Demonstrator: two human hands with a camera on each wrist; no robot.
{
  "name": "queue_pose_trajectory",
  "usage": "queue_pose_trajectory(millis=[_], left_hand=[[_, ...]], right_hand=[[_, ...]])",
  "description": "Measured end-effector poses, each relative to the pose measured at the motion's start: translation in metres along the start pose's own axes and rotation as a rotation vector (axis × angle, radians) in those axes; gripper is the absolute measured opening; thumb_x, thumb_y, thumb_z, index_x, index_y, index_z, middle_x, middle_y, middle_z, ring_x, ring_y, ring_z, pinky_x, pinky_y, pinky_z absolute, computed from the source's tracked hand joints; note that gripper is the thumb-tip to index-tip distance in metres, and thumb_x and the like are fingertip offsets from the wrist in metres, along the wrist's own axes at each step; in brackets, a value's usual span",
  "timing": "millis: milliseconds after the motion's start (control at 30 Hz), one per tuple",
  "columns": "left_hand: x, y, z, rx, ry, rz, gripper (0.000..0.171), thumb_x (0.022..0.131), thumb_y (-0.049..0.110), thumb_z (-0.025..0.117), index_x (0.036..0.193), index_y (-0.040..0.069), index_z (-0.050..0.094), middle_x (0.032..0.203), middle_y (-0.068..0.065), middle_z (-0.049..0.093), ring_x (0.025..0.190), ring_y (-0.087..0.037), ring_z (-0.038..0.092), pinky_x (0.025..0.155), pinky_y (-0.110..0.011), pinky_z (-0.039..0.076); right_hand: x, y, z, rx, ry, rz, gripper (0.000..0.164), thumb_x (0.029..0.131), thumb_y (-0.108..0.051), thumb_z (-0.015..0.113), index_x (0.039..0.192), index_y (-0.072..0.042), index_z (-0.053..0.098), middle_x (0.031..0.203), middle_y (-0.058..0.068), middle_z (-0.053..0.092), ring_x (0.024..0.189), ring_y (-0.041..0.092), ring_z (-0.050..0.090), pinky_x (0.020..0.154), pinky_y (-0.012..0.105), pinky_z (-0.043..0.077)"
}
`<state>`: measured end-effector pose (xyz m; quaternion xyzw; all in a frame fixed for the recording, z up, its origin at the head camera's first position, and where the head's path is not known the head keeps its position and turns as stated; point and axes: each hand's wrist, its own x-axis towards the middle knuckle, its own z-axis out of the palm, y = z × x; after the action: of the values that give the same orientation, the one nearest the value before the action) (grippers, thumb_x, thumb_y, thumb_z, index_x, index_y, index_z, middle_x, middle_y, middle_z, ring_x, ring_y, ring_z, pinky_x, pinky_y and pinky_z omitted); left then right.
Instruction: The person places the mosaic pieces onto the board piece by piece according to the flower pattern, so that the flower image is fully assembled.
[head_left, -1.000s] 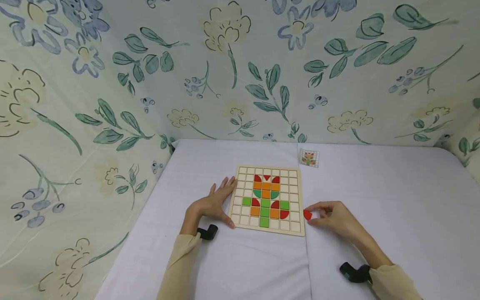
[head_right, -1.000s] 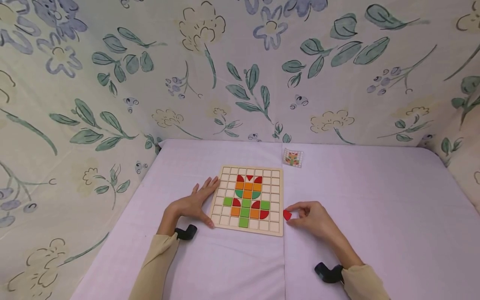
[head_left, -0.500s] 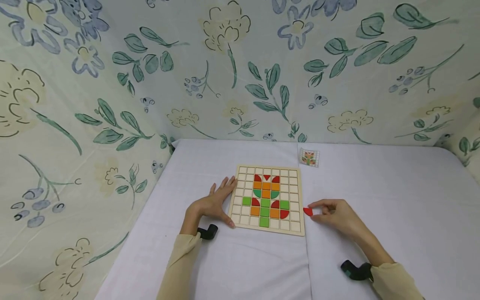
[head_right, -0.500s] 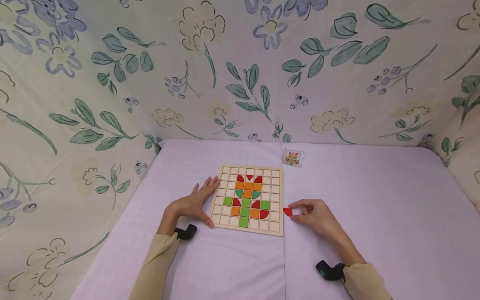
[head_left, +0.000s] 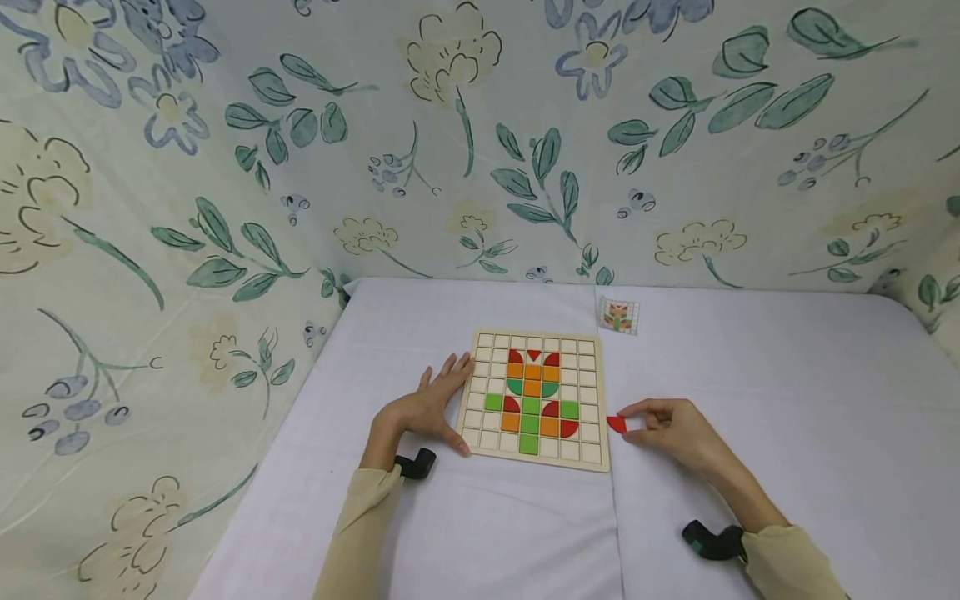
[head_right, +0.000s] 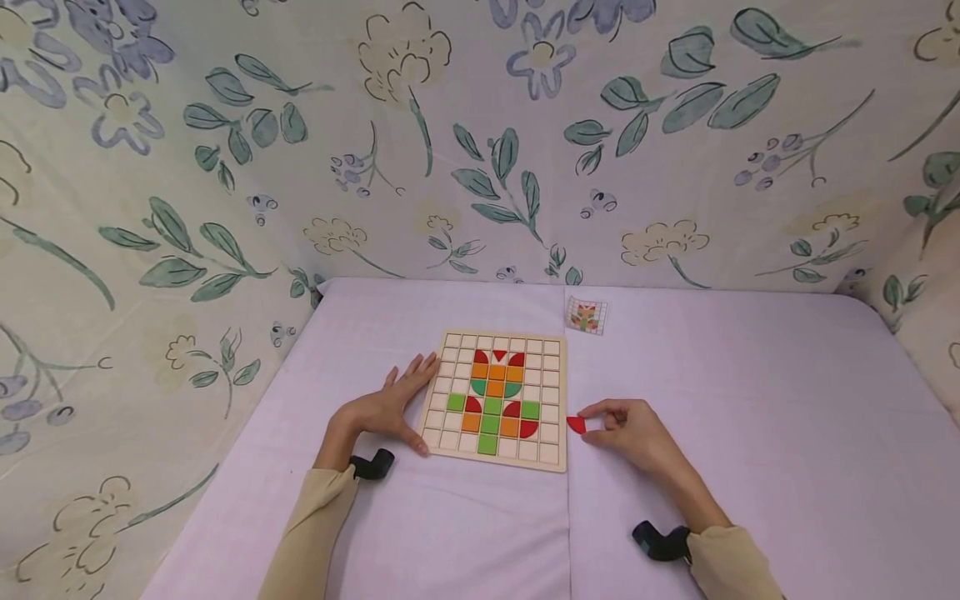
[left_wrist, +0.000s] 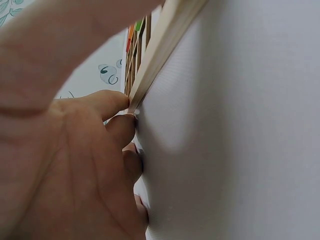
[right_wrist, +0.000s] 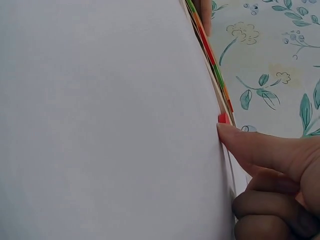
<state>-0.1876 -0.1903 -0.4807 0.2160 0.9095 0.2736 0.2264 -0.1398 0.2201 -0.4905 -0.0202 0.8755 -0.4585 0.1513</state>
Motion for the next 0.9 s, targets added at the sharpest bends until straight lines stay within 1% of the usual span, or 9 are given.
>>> queue_pose_trajectory(millis=[233, 433, 600, 733, 900], left_hand=[[0.001, -0.002, 0.001, -0.003, 0.001, 0.004, 0.145, 0.061, 0.034, 0.102, 0.168, 0.014, 0.006, 0.176, -0.002, -0.006, 0.163, -0.024, -0.014, 0.13, -0.059, -0.011], [0.001, -0.003, 0.001, -0.004, 0.003, 0.008, 0.145, 0.061, 0.035, 0.102, 0.168, 0.014, 0.007, 0.176, -0.002, -0.006, 0.163, -0.024, -0.014, 0.13, -0.059, -0.011], [0.0, -0.002, 0.001, -0.008, 0.004, 0.007, 0.145, 0.061, 0.035, 0.102, 0.168, 0.014, 0.007, 0.176, -0.001, -0.006, 0.163, -0.024, -0.014, 0.13, -0.059, -0.011], [0.0, -0.002, 0.001, -0.011, 0.004, 0.007, 0.145, 0.061, 0.034, 0.102, 0.168, 0.015, 0.007, 0.176, -0.002, -0.006, 0.163, -0.025, -0.014, 0.13, -0.059, -0.011], [0.0, -0.001, 0.0, -0.011, 0.003, 0.004, 0.145, 0.061, 0.034, 0.102, 0.168, 0.015, 0.007, 0.176, -0.001, -0.006, 0.163, -0.024, -0.014, 0.13, -0.058, -0.011]], right_hand=[[0.0, -0.001, 0.001, -0.017, -0.006, -0.012, 0.039, 0.089, -0.02, 0.081, 0.122, -0.003, 0.072, 0.061, -0.004, 0.034, 0.057, 0.008, 0.031, 0.051, 0.025, 0.028], [0.0, -0.007, 0.001, -0.057, 0.078, -0.026, 0.036, 0.09, -0.019, 0.079, 0.122, -0.003, 0.072, 0.06, -0.004, 0.034, 0.056, 0.009, 0.031, 0.051, 0.026, 0.028], [0.002, -0.02, 0.008, -0.062, 0.12, -0.024, 0.037, 0.09, -0.021, 0.08, 0.123, -0.005, 0.074, 0.061, -0.003, 0.033, 0.057, 0.01, 0.032, 0.049, 0.026, 0.027], [0.007, -0.035, 0.018, -0.023, 0.104, -0.046, 0.039, 0.088, -0.022, 0.083, 0.122, -0.005, 0.075, 0.062, -0.003, 0.032, 0.059, 0.011, 0.033, 0.051, 0.026, 0.027], [0.015, -0.054, 0.037, 0.043, 0.042, -0.074, 0.034, 0.086, -0.019, 0.084, 0.117, -0.005, 0.077, 0.062, -0.004, 0.032, 0.059, 0.011, 0.032, 0.054, 0.025, 0.027]])
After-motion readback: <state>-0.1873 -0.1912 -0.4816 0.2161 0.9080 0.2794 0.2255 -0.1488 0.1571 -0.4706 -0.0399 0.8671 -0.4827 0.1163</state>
